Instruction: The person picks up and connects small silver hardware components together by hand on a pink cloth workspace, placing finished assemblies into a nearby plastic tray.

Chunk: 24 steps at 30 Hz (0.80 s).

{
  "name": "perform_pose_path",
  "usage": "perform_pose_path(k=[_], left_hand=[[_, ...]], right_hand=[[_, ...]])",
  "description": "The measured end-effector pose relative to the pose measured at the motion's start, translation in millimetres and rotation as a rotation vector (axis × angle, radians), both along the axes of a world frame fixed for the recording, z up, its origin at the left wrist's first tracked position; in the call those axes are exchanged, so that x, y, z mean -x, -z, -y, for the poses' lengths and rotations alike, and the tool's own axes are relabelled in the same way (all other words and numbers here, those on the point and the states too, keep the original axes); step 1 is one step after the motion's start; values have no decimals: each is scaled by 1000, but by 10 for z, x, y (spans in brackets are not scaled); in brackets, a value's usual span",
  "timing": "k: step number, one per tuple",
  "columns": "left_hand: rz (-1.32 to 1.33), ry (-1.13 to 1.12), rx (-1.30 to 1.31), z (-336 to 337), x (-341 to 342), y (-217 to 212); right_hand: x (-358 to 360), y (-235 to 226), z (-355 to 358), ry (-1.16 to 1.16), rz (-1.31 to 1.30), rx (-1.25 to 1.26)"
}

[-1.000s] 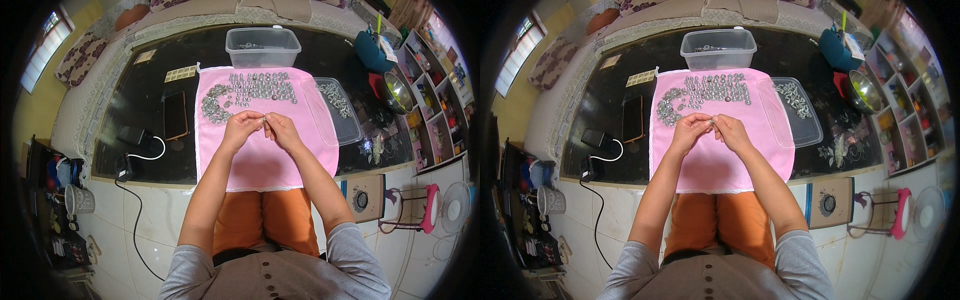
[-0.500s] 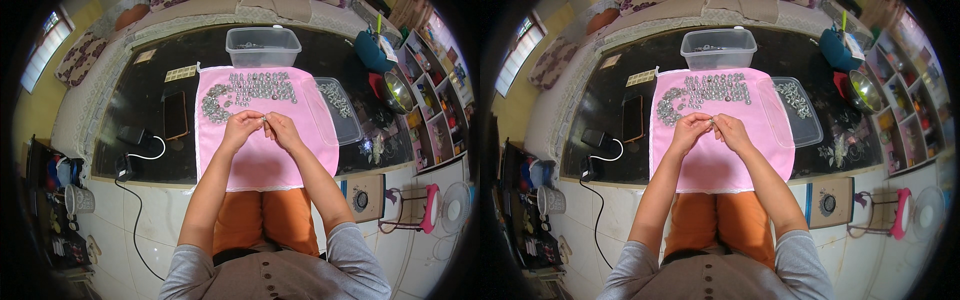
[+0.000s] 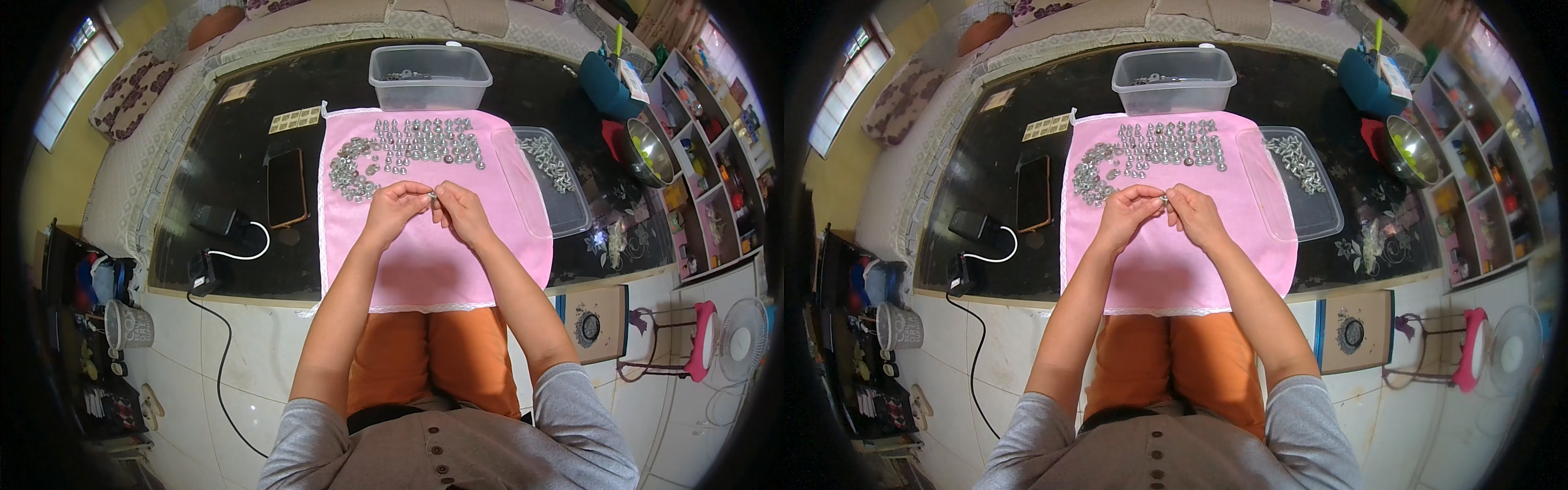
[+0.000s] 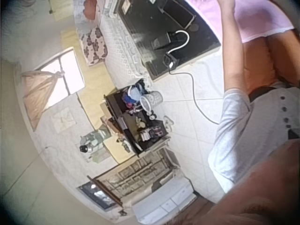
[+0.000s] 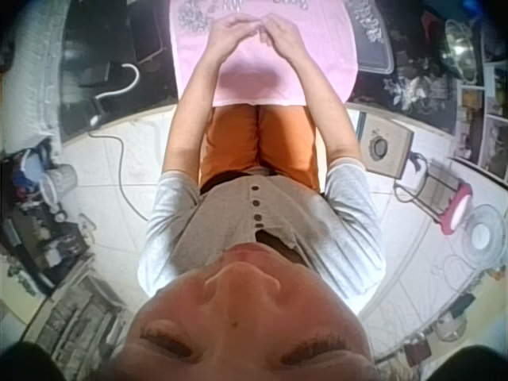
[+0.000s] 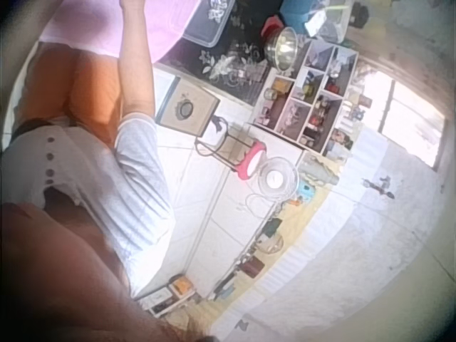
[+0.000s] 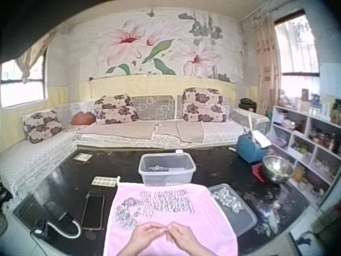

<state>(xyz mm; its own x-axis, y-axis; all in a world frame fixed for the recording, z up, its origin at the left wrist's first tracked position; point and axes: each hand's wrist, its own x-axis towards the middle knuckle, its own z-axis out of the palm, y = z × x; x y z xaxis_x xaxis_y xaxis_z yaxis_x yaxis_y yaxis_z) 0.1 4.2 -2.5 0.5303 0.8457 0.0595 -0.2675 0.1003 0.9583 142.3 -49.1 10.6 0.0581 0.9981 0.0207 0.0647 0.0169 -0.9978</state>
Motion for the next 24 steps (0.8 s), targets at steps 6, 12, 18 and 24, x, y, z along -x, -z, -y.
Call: perform_pose_path(k=[6, 12, 18, 24], left_hand=[[29, -35, 42, 5, 1, -27], [-4, -29, 32, 11, 0, -46], [-26, -10, 5, 2, -4, -6], [7, -19, 16, -7, 4, 3]], right_hand=[[16, 17, -9, 31, -57, -55], [20, 31, -16, 24, -18, -28], [-10, 61, -20, -28, 44, 11], [-4, 65, -20, 1, -25, -37]])
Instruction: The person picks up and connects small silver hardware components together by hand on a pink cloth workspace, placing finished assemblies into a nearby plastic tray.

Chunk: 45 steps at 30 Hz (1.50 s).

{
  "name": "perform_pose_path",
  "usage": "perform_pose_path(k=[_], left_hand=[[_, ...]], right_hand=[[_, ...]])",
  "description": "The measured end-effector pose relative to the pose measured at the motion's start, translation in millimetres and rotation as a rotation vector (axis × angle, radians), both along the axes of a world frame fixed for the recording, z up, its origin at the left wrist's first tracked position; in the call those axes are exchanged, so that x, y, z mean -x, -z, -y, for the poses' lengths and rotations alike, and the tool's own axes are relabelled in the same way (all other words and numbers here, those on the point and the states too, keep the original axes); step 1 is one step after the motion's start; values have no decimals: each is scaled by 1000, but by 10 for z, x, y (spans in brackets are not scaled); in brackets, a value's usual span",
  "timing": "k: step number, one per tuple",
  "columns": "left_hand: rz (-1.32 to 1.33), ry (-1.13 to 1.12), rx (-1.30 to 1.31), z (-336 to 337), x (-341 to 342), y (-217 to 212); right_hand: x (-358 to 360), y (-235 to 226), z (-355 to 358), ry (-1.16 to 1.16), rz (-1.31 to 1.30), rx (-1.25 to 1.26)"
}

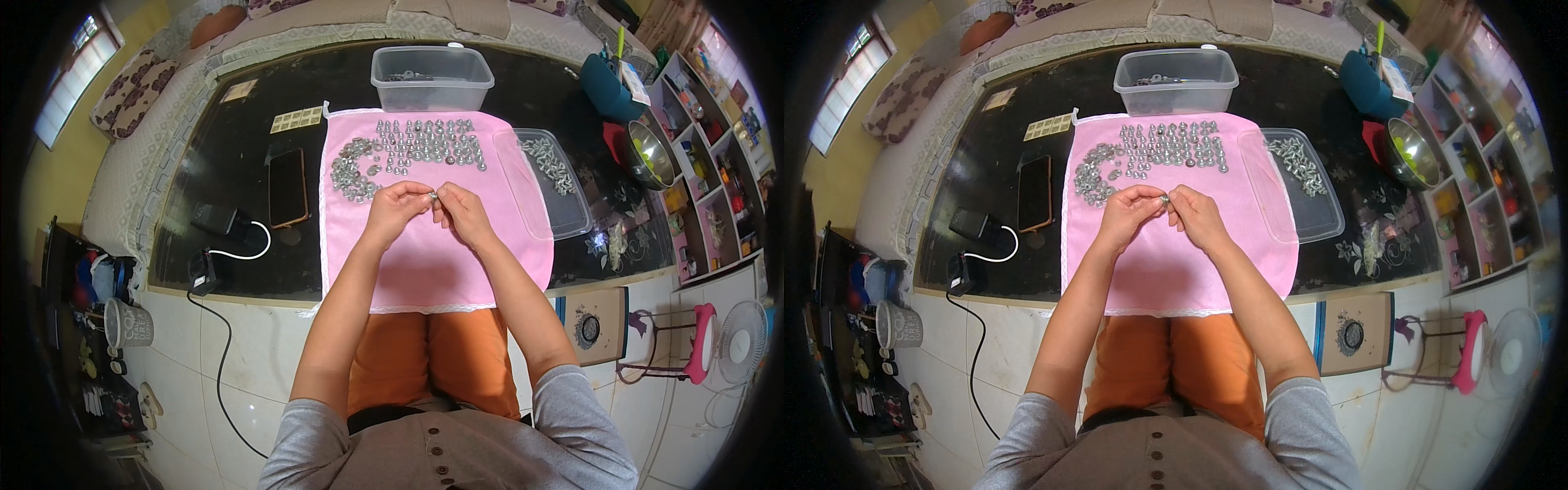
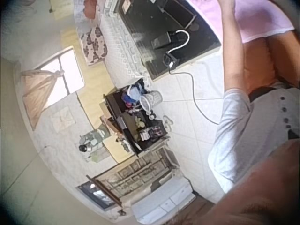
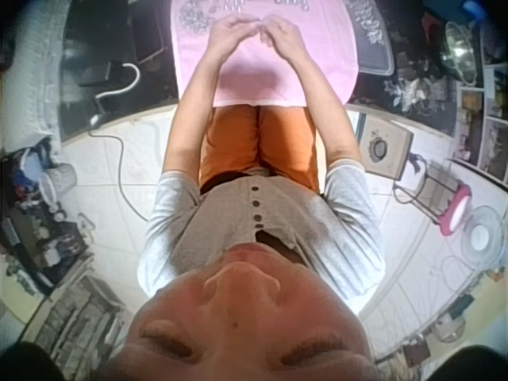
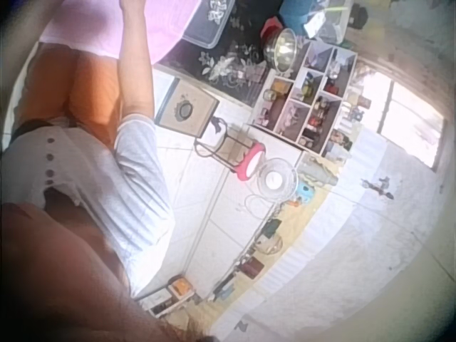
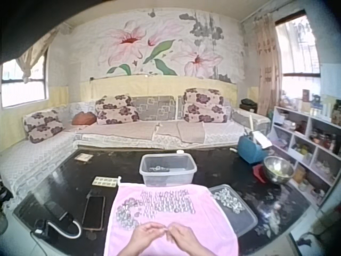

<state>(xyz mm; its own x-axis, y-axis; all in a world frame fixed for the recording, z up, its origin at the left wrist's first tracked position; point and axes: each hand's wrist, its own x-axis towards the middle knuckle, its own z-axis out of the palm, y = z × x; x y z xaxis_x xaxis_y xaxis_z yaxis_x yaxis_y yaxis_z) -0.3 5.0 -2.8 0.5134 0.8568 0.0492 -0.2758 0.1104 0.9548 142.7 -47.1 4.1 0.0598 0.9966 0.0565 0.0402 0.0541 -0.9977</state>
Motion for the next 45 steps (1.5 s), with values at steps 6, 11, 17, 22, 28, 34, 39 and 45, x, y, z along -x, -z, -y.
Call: perform_pose_path(k=[6, 11, 17, 22, 28, 34, 39, 45], left_hand=[[23, -4, 25, -2, -1, -3], [14, -1, 11, 5, 1, -7], [8, 9, -2, 1, -5, -14], [14, 9, 13, -9, 4, 8], [18, 2, 22, -3, 11, -10], [4, 4, 21, 4, -2, -20], [9, 10, 4, -5, 4, 4], [34, -2, 25, 10, 14, -42]], right_hand=[[35, -55, 20, 39, 29, -42], [36, -83, 22, 34, 18, 21], [-3, -24, 8, 9, -15, 40], [31, -59, 22, 33, 15, 11], [60, -84, 24, 44, 33, 7], [28, -81, 29, 31, 36, 12], [24, -70, 24, 39, 22, 15], [28, -85, 26, 11, -35, 22]])
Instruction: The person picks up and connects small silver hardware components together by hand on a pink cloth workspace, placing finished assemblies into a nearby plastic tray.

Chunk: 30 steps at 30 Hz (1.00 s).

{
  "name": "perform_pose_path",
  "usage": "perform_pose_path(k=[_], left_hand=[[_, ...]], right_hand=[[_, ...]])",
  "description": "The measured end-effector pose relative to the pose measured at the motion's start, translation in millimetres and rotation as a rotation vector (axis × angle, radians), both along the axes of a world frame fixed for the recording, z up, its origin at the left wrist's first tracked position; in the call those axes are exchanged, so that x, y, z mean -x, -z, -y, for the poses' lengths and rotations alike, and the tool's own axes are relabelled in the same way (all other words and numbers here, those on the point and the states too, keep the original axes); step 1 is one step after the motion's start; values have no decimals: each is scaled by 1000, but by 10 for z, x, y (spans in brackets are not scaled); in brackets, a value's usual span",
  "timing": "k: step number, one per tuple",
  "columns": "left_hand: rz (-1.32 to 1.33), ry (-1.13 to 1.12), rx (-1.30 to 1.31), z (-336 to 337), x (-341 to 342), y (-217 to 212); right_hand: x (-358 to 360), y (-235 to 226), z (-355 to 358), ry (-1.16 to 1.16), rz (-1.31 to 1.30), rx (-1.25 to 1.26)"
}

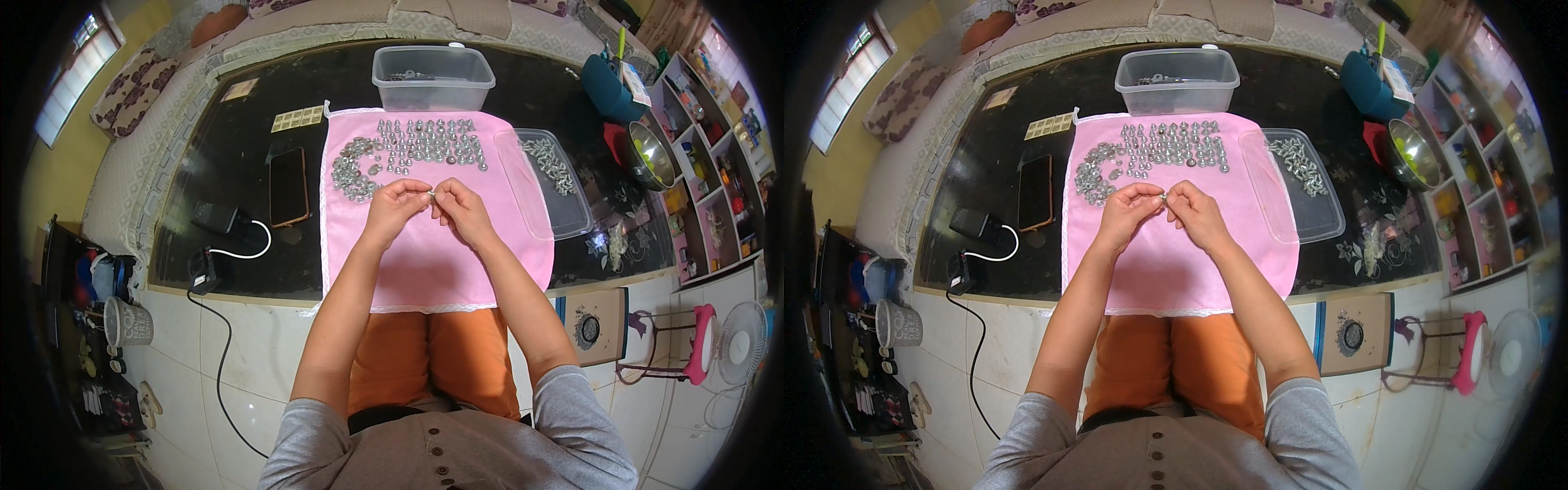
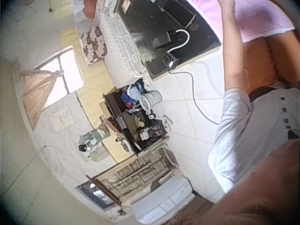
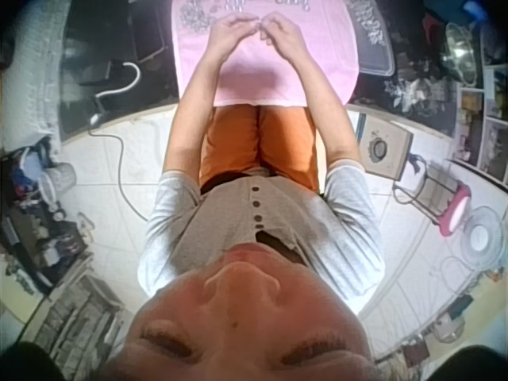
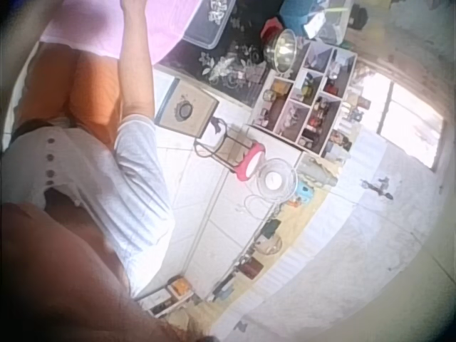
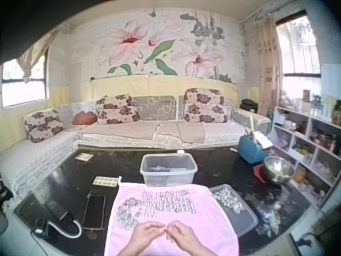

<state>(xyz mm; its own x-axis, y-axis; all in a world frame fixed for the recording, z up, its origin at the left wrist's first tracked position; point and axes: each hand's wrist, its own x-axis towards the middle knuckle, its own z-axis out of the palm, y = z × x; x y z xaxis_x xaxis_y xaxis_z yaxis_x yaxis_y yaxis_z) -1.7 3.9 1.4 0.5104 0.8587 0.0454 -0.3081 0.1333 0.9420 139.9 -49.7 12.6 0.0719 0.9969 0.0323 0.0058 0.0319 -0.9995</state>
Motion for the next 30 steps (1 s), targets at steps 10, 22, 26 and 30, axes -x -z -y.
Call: perform_pose_path(k=[10, 22, 26, 30], left_hand=[[-25, 13, -6, -2, 3, 5], [-62, -35, -30, -1, -11, 5], [-30, -12, -82, 15, -11, 7], [22, -62, -33, 27, -36, -19]], right_hand=[[-19, 76, -28, -19, 28, -39], [-32, 93, -32, -35, 26, -46], [-24, 31, -16, -27, 24, -1], [-21, 16, -8, -28, 9, -6]])
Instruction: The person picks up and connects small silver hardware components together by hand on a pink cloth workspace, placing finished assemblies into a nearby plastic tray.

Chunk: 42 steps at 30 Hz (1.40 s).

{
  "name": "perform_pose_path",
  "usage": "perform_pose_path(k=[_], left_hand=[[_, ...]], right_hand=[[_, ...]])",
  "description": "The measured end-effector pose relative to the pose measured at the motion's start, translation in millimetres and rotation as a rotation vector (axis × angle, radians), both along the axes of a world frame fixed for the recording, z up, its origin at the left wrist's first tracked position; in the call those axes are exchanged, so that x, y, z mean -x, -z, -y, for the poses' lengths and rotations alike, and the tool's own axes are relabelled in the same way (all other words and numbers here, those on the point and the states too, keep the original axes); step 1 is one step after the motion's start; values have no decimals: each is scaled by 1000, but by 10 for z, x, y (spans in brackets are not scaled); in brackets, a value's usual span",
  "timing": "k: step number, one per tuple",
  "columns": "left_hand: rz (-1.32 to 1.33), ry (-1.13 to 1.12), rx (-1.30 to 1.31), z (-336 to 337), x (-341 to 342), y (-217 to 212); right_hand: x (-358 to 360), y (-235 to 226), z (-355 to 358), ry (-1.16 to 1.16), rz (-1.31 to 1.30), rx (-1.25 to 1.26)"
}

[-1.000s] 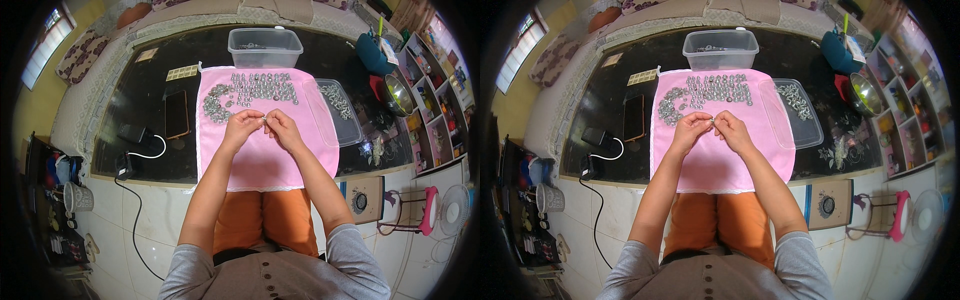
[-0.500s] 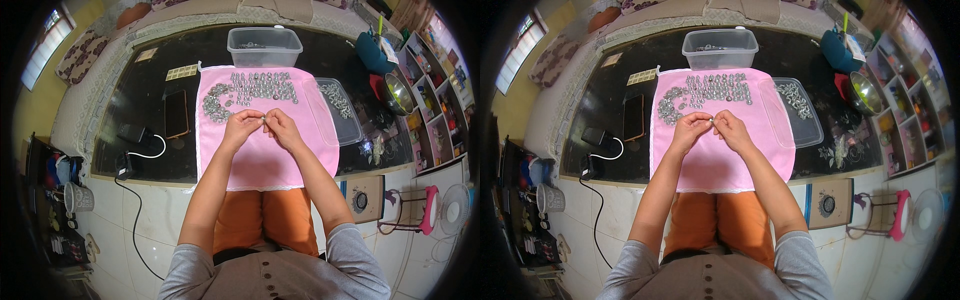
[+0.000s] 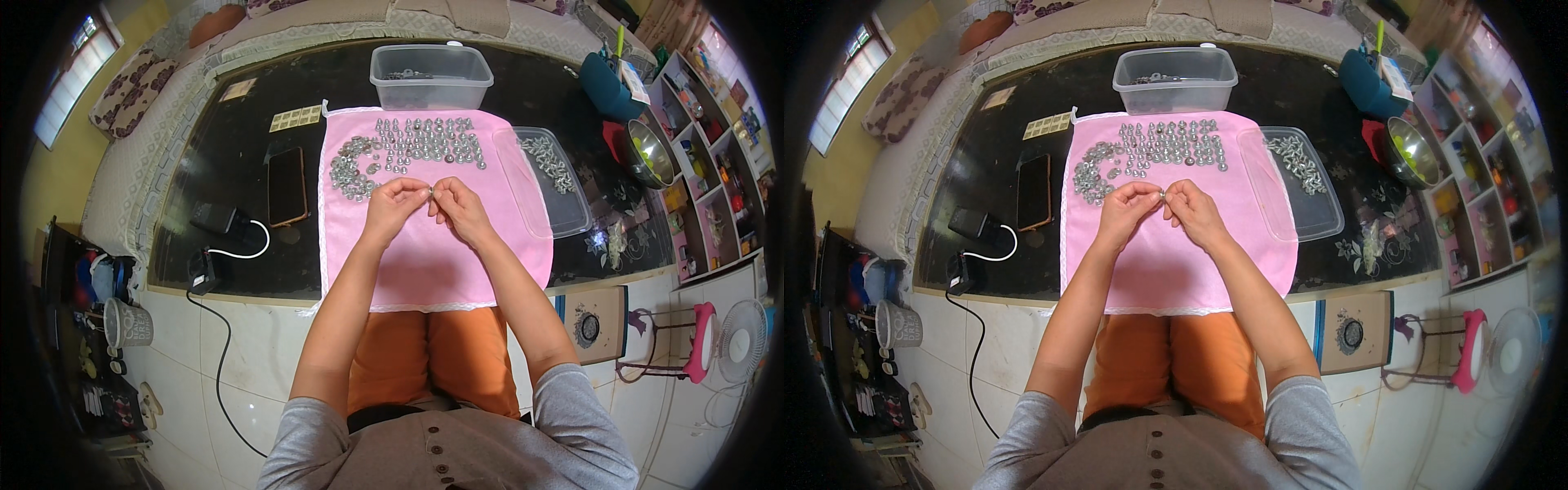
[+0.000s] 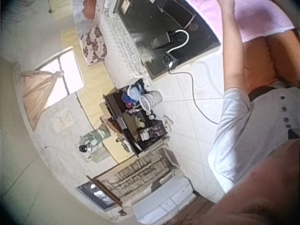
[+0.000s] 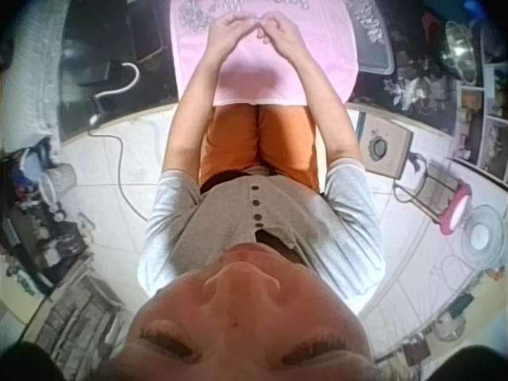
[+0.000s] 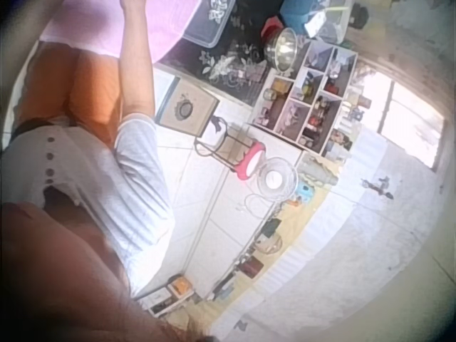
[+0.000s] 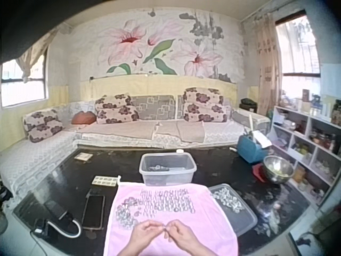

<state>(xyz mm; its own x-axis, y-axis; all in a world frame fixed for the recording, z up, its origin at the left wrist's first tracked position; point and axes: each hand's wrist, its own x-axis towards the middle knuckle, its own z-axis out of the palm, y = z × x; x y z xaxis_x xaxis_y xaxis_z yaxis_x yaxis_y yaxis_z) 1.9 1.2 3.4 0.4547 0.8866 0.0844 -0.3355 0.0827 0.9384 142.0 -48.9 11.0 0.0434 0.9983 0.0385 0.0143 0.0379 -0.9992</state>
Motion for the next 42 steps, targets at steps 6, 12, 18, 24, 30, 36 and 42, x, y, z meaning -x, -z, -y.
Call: perform_pose_path(k=[6, 12, 18, 24, 30, 36, 42], left_hand=[[44, 3, -14, 16, -7, -6], [2, -28, -150, -19, -22, 75], [-41, -16, -97, -17, -13, 83], [-43, 22, -28, -18, -6, 72], [-57, -12, -46, -30, -7, 77], [-98, -3, -165, -27, -10, 89], [-35, 5, -56, -29, -9, 105]], right_hand=[[-3, 6, -3, 1, 4, -2], [4, 25, -10, 2, 10, -2], [4, 33, -14, 4, 40, -5], [5, 35, -14, 8, 51, -11], [3, 36, -16, 15, 73, -14], [1, 51, -21, 13, 49, -14], [17, 12, -9, 26, 86, 2]])
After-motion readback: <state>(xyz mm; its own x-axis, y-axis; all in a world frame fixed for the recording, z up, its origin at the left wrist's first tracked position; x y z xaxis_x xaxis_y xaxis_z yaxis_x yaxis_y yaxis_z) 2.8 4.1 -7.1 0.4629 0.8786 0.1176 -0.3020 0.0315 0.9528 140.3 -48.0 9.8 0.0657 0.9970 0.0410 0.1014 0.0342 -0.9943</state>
